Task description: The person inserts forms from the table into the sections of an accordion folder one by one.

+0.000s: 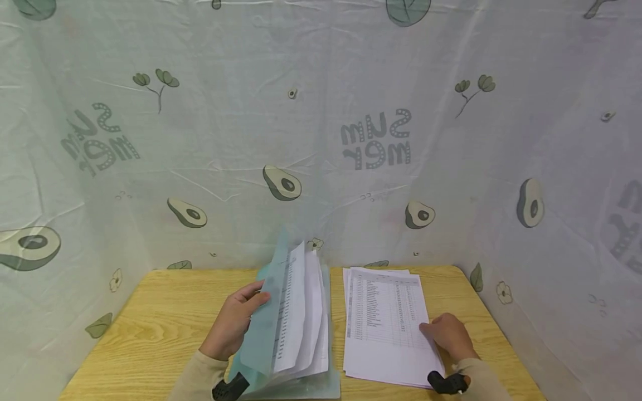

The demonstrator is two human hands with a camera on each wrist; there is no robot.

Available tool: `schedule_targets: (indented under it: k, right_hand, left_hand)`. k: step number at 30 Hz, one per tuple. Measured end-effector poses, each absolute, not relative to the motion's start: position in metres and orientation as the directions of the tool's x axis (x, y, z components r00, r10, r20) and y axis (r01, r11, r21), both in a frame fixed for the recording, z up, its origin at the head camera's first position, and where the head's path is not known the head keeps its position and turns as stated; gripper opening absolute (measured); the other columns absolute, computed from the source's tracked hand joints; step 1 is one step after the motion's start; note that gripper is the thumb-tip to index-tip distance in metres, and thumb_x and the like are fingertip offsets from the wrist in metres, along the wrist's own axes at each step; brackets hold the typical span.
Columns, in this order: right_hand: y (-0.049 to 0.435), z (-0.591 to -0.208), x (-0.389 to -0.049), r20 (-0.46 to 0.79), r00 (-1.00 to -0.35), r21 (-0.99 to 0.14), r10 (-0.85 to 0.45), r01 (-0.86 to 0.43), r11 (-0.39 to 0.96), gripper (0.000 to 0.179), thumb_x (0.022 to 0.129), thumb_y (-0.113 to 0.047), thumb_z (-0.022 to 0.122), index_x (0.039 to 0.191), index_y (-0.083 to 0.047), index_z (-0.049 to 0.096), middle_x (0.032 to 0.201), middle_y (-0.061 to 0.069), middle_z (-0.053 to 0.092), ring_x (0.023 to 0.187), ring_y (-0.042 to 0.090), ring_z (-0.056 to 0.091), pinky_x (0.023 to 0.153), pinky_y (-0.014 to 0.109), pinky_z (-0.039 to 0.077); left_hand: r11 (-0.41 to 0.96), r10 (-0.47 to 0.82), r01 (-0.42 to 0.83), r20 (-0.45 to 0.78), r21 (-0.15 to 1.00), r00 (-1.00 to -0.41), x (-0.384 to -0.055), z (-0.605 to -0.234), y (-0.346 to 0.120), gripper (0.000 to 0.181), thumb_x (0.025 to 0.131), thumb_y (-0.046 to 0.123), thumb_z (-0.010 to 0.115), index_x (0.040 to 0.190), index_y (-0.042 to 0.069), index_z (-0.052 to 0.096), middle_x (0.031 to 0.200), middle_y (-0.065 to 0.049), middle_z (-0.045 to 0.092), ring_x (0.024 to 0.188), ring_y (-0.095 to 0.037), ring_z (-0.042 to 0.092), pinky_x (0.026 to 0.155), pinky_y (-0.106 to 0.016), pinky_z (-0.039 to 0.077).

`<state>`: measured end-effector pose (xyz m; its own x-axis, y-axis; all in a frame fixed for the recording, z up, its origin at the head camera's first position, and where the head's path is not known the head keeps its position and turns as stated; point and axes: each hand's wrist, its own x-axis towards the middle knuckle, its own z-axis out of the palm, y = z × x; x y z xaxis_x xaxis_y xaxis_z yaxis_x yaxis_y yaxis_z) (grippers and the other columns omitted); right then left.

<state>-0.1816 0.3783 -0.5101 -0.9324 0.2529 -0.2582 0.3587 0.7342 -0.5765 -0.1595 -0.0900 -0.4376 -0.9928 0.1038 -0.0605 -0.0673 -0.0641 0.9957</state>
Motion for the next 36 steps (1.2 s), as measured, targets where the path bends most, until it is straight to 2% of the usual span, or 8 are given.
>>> schedule_targets:
  k: [5,10,18,25,31,36]
  right_hand:
    - [0.374,-0.514,-0.183,-0.256,-0.934,-0.575,0.248,0.353,0.738,0.054,0.09,-0.029,0.074,0.108,0.02,0.059,0.094,0.025,0.062,0.084,0.034,0.058,0.07,0.04,0.05]
    - [0.369,-0.514,-0.185,-0.235,-0.941,-0.538,0.244,0.335,0.773,0.049,0.091,-0.027,0.075,0.103,0.019,0.063,0.09,0.022,0.064,0.08,0.031,0.056,0.07,0.041,0.049]
    - [0.367,-0.511,-0.19,-0.26,-0.933,-0.52,0.249,0.353,0.778,0.052,0.09,-0.026,0.077,0.106,0.021,0.06,0.091,0.023,0.062,0.081,0.032,0.056,0.07,0.04,0.049]
    - [0.37,-0.515,-0.19,-0.254,-0.939,-0.541,0.234,0.338,0.77,0.042,0.091,-0.026,0.076,0.096,0.014,0.063,0.081,0.014,0.053,0.076,0.026,0.053,0.063,0.032,0.04]
    - [0.371,-0.517,-0.189,-0.24,-0.942,-0.56,0.233,0.33,0.76,0.04,0.09,-0.026,0.077,0.093,0.012,0.063,0.081,0.013,0.054,0.076,0.025,0.053,0.063,0.032,0.04]
    - [0.374,-0.519,-0.19,-0.227,-0.946,-0.585,0.23,0.321,0.745,0.037,0.089,-0.025,0.077,0.091,0.009,0.062,0.081,0.012,0.055,0.076,0.025,0.052,0.063,0.031,0.04]
  left_hand:
    - [-0.065,0.109,-0.072,-0.065,0.995,-0.992,-0.159,-0.439,-0.089,0.057,0.102,0.027,0.065,0.151,0.001,0.05,0.14,-0.02,0.061,0.096,-0.02,0.071,0.071,-0.035,0.061]
    - [-0.067,0.099,-0.065,-0.058,0.996,-0.993,-0.159,-0.437,-0.09,0.055,0.102,0.027,0.065,0.15,0.003,0.051,0.138,-0.019,0.062,0.098,-0.022,0.072,0.072,-0.037,0.062]
    - [-0.087,0.087,-0.065,-0.058,0.994,-0.995,-0.161,-0.439,-0.092,0.05,0.102,0.024,0.066,0.147,0.004,0.056,0.133,-0.018,0.065,0.094,-0.021,0.072,0.069,-0.035,0.061]
    - [-0.084,0.096,-0.049,-0.041,0.995,-0.995,-0.162,-0.44,-0.091,0.052,0.102,0.023,0.066,0.147,0.001,0.054,0.136,-0.02,0.063,0.097,-0.023,0.072,0.07,-0.036,0.061]
    - [-0.096,0.095,-0.052,-0.042,0.994,-0.995,-0.162,-0.44,-0.09,0.048,0.102,0.021,0.065,0.146,0.004,0.057,0.131,-0.019,0.066,0.095,-0.023,0.073,0.07,-0.036,0.061]
    - [-0.082,0.107,-0.053,-0.044,0.995,-0.993,-0.163,-0.441,-0.089,0.051,0.103,0.023,0.064,0.149,0.004,0.053,0.137,-0.019,0.063,0.098,-0.024,0.071,0.072,-0.037,0.061]
